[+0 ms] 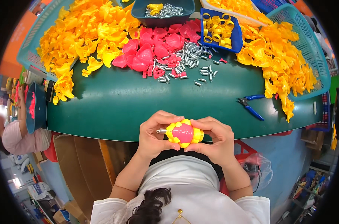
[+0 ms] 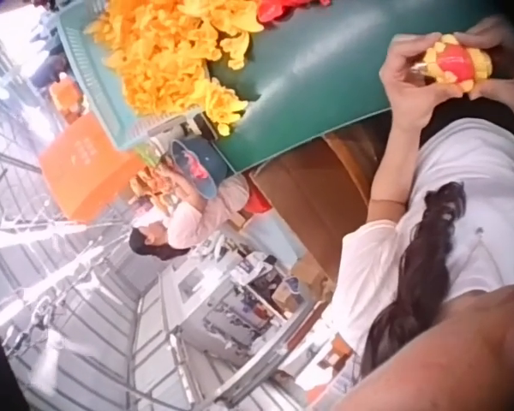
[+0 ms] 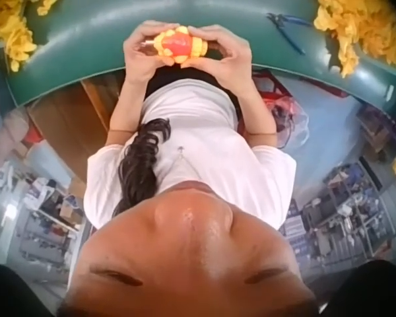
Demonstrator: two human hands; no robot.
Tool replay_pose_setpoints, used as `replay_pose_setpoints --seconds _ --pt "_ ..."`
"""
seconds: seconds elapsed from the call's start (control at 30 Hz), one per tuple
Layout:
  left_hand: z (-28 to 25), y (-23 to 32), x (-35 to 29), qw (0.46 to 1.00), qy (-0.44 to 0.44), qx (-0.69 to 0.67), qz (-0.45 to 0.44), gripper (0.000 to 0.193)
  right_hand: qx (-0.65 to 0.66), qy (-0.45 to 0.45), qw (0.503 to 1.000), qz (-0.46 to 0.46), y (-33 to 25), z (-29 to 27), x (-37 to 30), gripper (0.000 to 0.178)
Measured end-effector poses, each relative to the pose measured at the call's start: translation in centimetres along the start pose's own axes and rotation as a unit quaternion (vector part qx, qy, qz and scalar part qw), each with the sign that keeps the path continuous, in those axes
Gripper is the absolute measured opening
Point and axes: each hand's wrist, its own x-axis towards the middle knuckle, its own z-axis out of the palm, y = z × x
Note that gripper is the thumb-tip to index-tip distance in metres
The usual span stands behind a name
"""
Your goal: The recorder is assembling small plastic toy parts, fitting pink and yellow components together with white connectors.
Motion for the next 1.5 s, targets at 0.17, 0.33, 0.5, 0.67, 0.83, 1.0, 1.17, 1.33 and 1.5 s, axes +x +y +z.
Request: replay_pose_setpoints --seconds 0.17,0.33,0.5,0.67,0.83,1.0,1.17,1.33,1.5 --pt "1.4 0.2 1.0 0.999 0.052 -0.009 -0.006 0.066 0.119 0.05 0.992 0.017 0.5 0.4 0.6 0.045" --pt "1.5 0.8 -0.3 0.955 0.069 0.287 -0.025 0.068 0.191 0.002 0.98 0.054 1.4 -0.4 -0.1 0.044" --pt "1.0 1.0 0.4 0.964 0.02 0.252 -0.079 0.069 0.229 0.007 0.967 0.108 1.4 -0.8 0.4 0.044" --pt "0.8 0.9 1.5 0.99 0.06 -0.027 -0.128 0.072 -0.136 -0.053 0.989 -0.032 -1.2 -2.2 3.5 0.053" --pt "1.2 1.6 3.1 0.999 0.021 0.009 -0.031 0.066 -0.503 0.133 0.847 -0.11 0.5 -9.6 13.9 0.017" --pt "1.2 1.9 3.3 0.999 0.021 0.02 -0.023 0.066 -0.672 0.12 0.731 0.012 3.2 -11.0 19.7 0.021" --pt "1.4 1.3 2.9 0.993 0.097 -0.02 -0.068 0.073 -0.689 0.094 0.719 0.017 3.7 -10.7 21.2 0.017" --pt "1.7 0.9 2.8 0.98 0.093 -0.131 -0.12 0.08 -0.679 0.127 0.721 0.056 3.5 -10.0 22.5 0.022" --pt "1.7 0.9 3.0 0.966 0.098 -0.192 -0.144 0.069 -0.675 0.188 0.712 -0.035 5.0 -10.2 22.5 0.016"
